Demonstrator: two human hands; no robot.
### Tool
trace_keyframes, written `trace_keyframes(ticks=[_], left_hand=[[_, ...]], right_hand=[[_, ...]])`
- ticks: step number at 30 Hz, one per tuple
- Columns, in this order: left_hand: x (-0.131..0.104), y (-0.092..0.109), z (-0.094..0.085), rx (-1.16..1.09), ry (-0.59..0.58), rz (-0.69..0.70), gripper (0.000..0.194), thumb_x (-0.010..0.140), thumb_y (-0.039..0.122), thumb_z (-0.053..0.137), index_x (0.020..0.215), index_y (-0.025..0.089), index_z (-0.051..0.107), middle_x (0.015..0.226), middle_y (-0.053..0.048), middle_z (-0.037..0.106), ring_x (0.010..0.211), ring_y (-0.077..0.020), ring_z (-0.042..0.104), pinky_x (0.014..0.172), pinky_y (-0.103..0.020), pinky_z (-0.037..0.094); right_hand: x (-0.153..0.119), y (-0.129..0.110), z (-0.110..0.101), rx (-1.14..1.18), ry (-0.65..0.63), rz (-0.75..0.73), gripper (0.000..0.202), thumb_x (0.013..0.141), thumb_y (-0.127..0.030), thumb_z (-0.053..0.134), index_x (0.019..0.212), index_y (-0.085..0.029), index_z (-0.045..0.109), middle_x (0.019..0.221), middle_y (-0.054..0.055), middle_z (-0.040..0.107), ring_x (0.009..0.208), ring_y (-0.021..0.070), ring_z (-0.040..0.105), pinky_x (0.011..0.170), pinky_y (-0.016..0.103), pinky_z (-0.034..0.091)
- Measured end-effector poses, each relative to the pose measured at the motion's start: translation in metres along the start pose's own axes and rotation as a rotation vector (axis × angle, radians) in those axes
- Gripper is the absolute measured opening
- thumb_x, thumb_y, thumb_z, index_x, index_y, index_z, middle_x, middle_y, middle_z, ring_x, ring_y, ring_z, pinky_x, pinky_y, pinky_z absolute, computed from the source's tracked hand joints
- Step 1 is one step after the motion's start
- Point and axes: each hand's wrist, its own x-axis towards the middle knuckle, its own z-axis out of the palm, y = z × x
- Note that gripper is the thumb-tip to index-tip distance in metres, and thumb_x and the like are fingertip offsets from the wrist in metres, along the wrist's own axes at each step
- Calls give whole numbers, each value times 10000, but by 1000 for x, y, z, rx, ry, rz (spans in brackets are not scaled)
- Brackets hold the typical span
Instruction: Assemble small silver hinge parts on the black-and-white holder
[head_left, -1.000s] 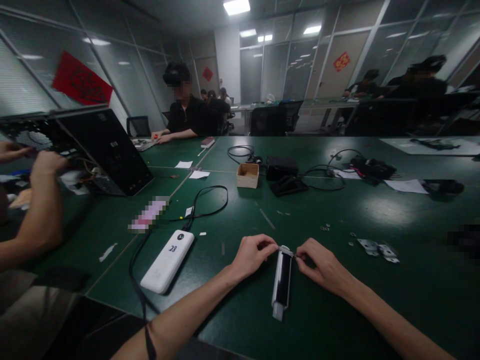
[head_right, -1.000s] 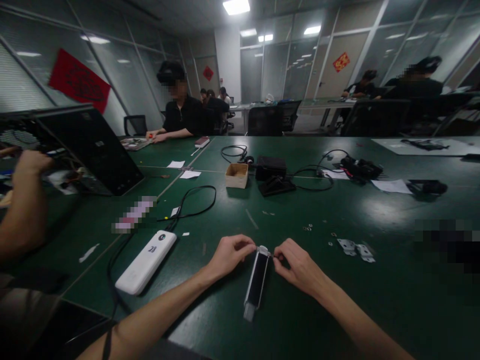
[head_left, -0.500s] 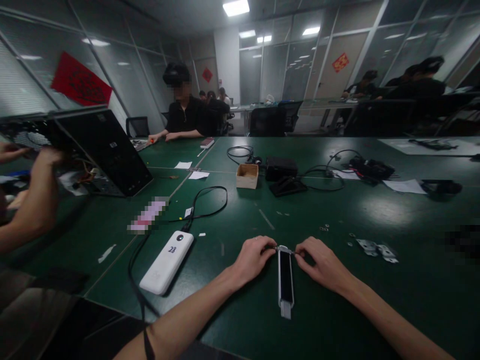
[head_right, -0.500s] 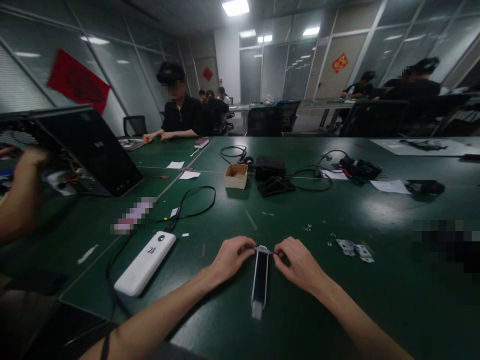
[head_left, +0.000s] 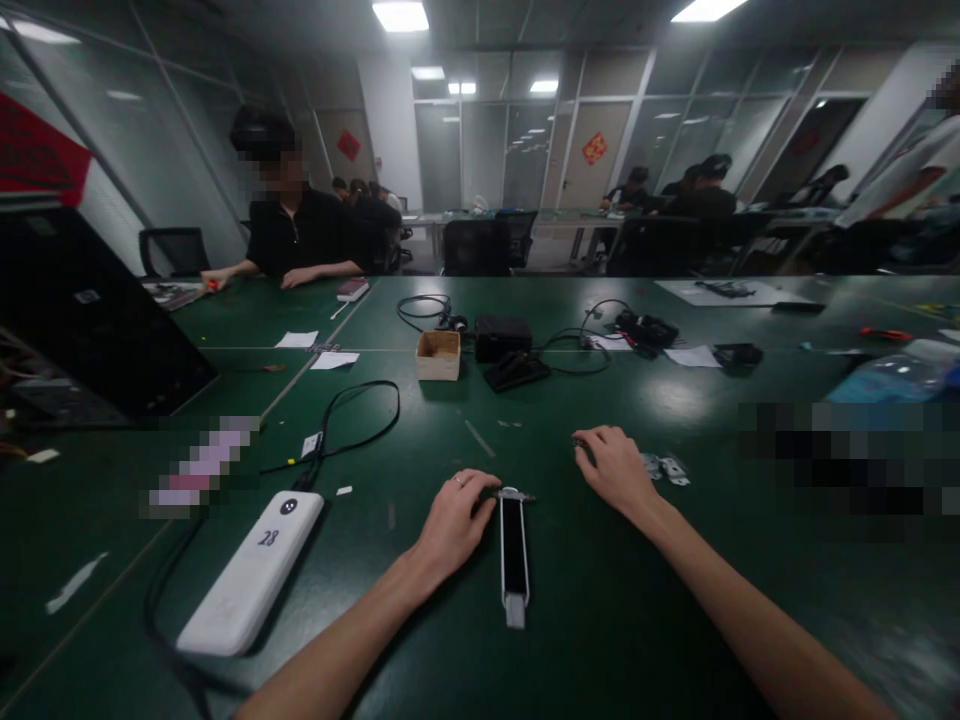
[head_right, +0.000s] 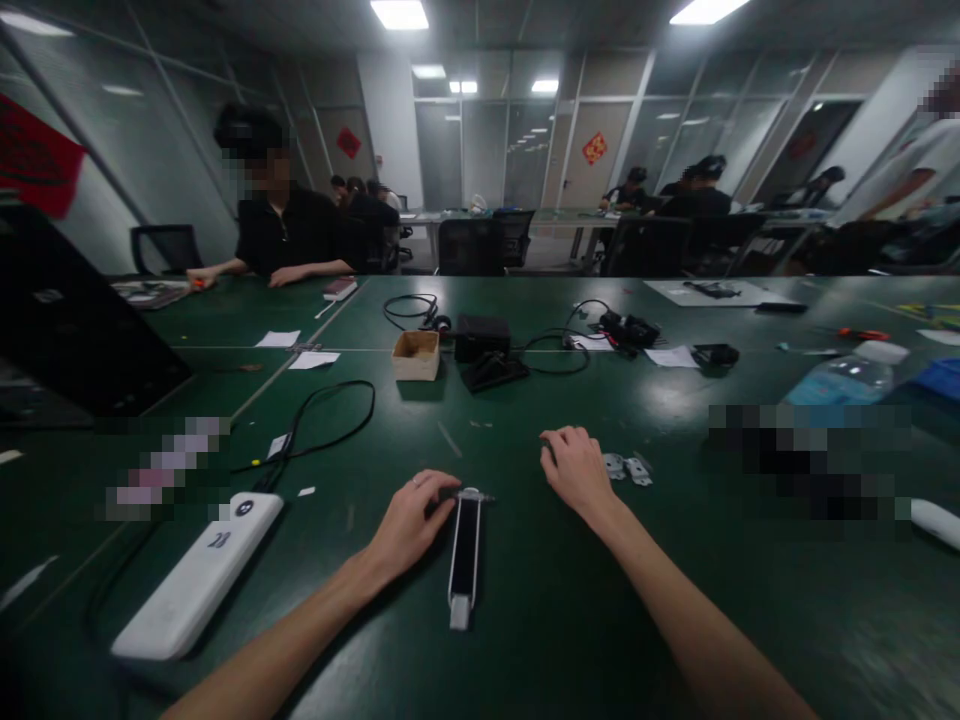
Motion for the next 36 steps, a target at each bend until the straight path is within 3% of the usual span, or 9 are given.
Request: trace_keyframes(ticks=[6, 12, 20, 25, 31, 36], left_hand=[[1, 3, -1, 18, 12, -2, 218, 837, 114, 524, 1033, 181, 594, 1019, -49, 618, 811, -171, 576, 759, -318, 489], [0, 2, -1, 11, 21, -5, 222, 844, 125, 515, 1045, 185, 590, 1004, -43, 618, 768, -155, 568, 725, -297, 484], [0, 5, -2, 25, 25, -23, 210, 859, 172, 502, 1051, 175, 586, 983, -52, 617, 755, -159, 562, 730, -312, 477], [0, 6, -2, 16, 43, -28, 206, 852, 190, 508, 1041, 172, 590, 973, -57, 622, 788, -170, 576, 751, -315, 484], [0, 9, -3, 16, 32, -46, 204, 854, 183, 498, 1037, 164, 585, 968, -63, 622, 786, -173, 574, 759, -324, 480], [0, 11, -3, 19, 31, -62, 197, 842, 177, 513, 1024, 165, 587, 959, -63, 622, 800, -178, 572, 772, -330, 476]], right_hand=[[4, 16, -3, -28, -110, 10, 277, 911, -258, 417, 1040, -195, 655, 1001, 115, 626, 942, 257, 534, 759, 371, 419], [6, 18, -1, -56, -197, 95, 252, 912, -224, 421, 997, -139, 643, 1007, 136, 642, 943, 261, 555, 769, 365, 430], [-2, 26, 0, -79, -240, 133, 225, 894, -279, 463, 861, -142, 638, 898, 135, 660, 832, 262, 593, 689, 361, 439], [-1, 26, -7, 88, -257, 84, 164, 859, -256, 489, 839, -164, 623, 864, 97, 663, 823, 226, 610, 715, 332, 454], [-4, 14, -23, 305, -359, 114, 157, 821, -183, 494, 973, -182, 533, 862, 51, 675, 811, 187, 641, 703, 283, 461], [-6, 12, -20, 253, -327, 84, 174, 817, -174, 493, 990, -172, 513, 846, 62, 665, 800, 207, 638, 717, 310, 456]])
